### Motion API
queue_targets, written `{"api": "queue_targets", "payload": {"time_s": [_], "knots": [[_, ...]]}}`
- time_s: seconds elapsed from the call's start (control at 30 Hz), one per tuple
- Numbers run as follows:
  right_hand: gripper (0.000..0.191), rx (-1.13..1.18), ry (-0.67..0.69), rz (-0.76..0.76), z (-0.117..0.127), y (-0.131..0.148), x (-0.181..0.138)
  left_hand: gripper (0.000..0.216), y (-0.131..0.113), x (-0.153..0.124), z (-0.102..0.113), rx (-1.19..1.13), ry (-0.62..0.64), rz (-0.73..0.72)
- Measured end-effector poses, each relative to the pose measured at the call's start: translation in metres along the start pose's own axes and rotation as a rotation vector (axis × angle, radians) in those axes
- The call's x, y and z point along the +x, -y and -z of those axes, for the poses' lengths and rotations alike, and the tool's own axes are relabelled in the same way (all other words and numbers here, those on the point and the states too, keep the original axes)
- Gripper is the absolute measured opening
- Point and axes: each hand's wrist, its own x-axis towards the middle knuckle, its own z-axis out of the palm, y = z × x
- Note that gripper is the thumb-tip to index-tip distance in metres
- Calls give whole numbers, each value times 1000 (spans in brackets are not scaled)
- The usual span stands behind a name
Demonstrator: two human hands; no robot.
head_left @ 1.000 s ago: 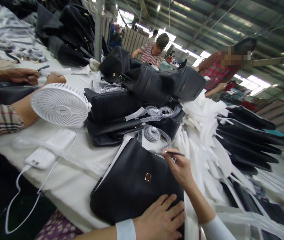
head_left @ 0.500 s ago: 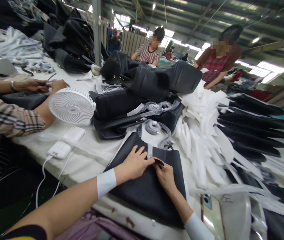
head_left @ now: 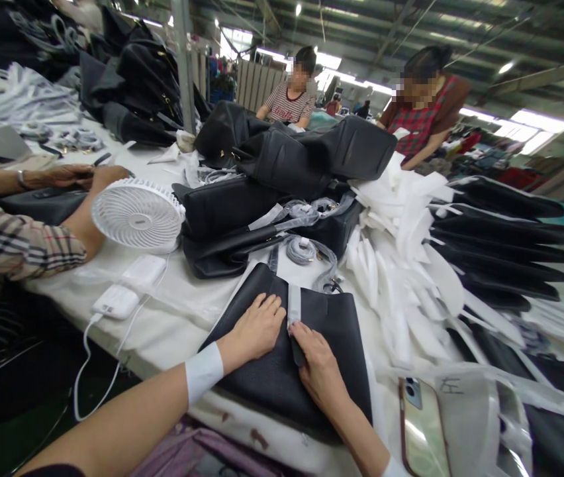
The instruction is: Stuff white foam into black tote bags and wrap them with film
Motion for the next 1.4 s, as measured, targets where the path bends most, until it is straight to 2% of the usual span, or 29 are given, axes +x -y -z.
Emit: {"api": "queue_targets", "payload": {"time_s": [0.07,0.13,0.23,0.33,0.4,0.53,0.6,0.77,0.87,0.93,1.07,1.13,1.17,1.23,1.3,1.33,1.4], "knots": [[75,-21,29,-6,-2,4,-5,29,-1,-2,4,-67,-44,-2],[78,-13,-8,-1,-4,8,-11,31,-3,-5,8,-166,-91,-45],[71,5,-111,-9,-8,10,-16,33,-7,-6,10,-320,-160,-108],[59,27,-179,-30,-9,10,-17,38,-10,-4,8,-385,-215,-61],[53,47,-174,-16,-9,10,-15,40,-13,-3,5,-329,-177,-53],[47,57,-187,13,-8,10,-14,38,-18,-3,0,-143,-13,-171],[46,62,-206,37,-9,10,-15,36,-18,-4,-3,-122,-8,-183],[49,77,-290,80,-8,13,-19,35,-14,-5,-11,-275,-179,-55],[51,65,-240,54,-6,16,-16,37,-14,-6,-11,-366,-285,3],[53,70,-216,43,-6,18,-13,39,-17,-7,-9,-315,-248,-51],[48,133,-292,33,3,27,-19,39,-24,-9,-9,-80,-34,-229],[42,194,-401,-52,14,29,-32,39,-24,-10,-12,-34,-18,-240],[38,219,-484,-148,21,27,-41,39,-23,-10,-13,-30,-24,-242],[27,253,-697,-469,38,16,-63,38,-22,-10,-14,-34,-39,-242],[22,314,-840,-863,54,-3,-84,38,-26,-9,-13,-39,-49,-238],[28,362,-853,-1019,61,-15,-93,39,-30,-7,-11,-46,-54,-238],[40,460,-791,-1173,70,-35,-104,43,-45,0,-7,-83,-63,-263]]}}
